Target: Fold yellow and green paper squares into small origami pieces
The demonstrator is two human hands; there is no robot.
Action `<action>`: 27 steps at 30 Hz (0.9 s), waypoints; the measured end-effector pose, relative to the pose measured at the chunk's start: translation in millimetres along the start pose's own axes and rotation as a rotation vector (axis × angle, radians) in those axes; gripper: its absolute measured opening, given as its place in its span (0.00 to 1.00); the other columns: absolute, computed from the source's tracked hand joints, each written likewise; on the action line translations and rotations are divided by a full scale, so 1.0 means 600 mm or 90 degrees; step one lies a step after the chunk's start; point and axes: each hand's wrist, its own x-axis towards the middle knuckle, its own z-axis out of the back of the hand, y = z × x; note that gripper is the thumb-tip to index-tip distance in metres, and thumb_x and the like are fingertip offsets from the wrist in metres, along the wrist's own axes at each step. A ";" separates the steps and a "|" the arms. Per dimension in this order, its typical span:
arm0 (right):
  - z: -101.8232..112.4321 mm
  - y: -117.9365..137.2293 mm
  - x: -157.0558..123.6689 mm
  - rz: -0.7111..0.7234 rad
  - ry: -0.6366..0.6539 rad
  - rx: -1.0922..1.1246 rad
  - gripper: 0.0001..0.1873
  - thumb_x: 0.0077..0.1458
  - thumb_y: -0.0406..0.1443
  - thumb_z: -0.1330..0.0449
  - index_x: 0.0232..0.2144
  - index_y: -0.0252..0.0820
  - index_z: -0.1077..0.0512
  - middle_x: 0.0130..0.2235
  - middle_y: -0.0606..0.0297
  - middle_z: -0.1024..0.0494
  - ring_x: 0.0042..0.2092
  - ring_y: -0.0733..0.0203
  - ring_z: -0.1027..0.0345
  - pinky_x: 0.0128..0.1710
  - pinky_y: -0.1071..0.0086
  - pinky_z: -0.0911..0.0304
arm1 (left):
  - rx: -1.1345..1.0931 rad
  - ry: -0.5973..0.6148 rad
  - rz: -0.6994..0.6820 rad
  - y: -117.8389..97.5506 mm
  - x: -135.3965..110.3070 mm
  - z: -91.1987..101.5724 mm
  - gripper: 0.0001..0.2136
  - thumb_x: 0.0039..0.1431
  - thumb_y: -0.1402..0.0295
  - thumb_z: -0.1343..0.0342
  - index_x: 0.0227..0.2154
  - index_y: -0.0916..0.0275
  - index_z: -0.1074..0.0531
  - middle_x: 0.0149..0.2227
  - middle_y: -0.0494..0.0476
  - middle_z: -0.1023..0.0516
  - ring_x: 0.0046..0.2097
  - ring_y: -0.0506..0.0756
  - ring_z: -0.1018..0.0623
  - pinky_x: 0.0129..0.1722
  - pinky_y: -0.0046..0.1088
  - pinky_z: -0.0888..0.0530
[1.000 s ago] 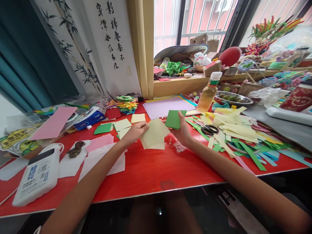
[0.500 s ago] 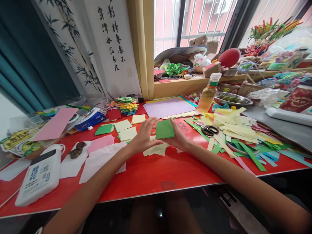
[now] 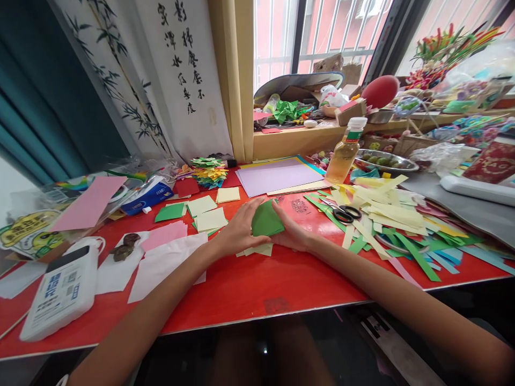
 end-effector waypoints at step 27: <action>0.009 0.012 0.004 0.029 0.069 0.048 0.25 0.59 0.50 0.62 0.48 0.46 0.36 0.44 0.60 0.30 0.37 0.62 0.33 0.43 0.59 0.37 | -0.093 -0.081 0.053 0.001 0.005 0.013 0.31 0.52 0.58 0.45 0.57 0.53 0.50 0.58 0.60 0.45 0.58 0.60 0.42 0.56 0.41 0.40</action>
